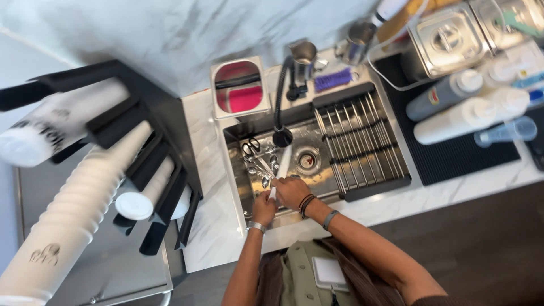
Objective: Washing a milk pitcher, drying it thoroughly with a cloth, and scrubbing the sink and faucet with a sponge.
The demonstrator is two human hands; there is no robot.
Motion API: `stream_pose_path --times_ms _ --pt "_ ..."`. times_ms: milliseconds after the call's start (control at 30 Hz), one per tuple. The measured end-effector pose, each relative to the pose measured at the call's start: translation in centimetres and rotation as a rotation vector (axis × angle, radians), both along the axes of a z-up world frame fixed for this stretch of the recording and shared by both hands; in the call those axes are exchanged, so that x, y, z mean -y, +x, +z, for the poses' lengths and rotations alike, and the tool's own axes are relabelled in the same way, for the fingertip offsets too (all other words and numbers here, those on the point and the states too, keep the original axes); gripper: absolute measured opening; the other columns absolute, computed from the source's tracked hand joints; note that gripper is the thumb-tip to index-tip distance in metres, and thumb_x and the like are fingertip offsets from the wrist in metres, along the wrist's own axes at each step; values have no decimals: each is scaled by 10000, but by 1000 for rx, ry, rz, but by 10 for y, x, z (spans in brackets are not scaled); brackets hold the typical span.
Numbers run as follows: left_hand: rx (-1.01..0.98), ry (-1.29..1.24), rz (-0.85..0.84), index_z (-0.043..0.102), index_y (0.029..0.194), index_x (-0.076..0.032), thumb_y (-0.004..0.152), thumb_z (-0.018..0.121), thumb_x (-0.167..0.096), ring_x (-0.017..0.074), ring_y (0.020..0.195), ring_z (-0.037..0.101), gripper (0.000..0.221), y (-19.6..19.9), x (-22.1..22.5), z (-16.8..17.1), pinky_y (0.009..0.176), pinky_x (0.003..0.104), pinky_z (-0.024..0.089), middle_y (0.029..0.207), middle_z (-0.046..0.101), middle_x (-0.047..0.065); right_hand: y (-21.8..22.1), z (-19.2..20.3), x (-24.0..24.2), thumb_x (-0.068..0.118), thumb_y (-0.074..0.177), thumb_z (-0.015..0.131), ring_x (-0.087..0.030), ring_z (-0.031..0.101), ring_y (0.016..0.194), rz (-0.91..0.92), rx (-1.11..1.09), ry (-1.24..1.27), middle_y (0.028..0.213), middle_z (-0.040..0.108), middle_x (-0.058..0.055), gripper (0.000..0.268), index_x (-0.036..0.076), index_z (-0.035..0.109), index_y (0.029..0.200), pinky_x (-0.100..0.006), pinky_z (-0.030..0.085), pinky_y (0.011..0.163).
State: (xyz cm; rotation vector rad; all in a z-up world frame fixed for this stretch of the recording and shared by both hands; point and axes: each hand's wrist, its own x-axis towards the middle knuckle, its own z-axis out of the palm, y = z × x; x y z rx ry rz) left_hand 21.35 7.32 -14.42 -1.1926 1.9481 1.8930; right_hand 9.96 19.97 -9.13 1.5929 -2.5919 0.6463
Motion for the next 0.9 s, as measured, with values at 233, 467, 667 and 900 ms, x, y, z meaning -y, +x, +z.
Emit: stream_pose_path --times_ms 233,467,667,900 --pt "98 -396 -43 548 1311 -93 985 454 -157 466 1213 612 346 -1 -18 19 1023 584 513 1236 642 245 -58 105 104 220 918 588 -261 676 846 -22 100 -347 842 654 -9 72 236 635 971 -377 566 762" --pt "41 -573 151 562 1267 -124 951 499 -177 553 1001 686 326 2 -34 25 861 644 549 1007 711 324 -195 95 237 370 848 676 -319 697 1125 -464 580 128 1088 754 -67 276 265 750 1092 -451 582 916" --pt "76 -350 113 469 1365 -276 978 431 -257 536 1050 674 389 22 -15 71 939 623 521 1013 707 321 -272 -19 279 417 844 633 -443 688 1114 -495 547 470 1108 729 -251 475 89 713 1178 -569 566 910" --pt "0 -106 39 406 1419 -223 1047 354 -255 269 689 624 377 35 17 38 571 433 452 930 702 104 -268 35 278 229 995 332 -211 360 670 -194 311 969 756 422 -64 234 128 413 799 -396 354 686"
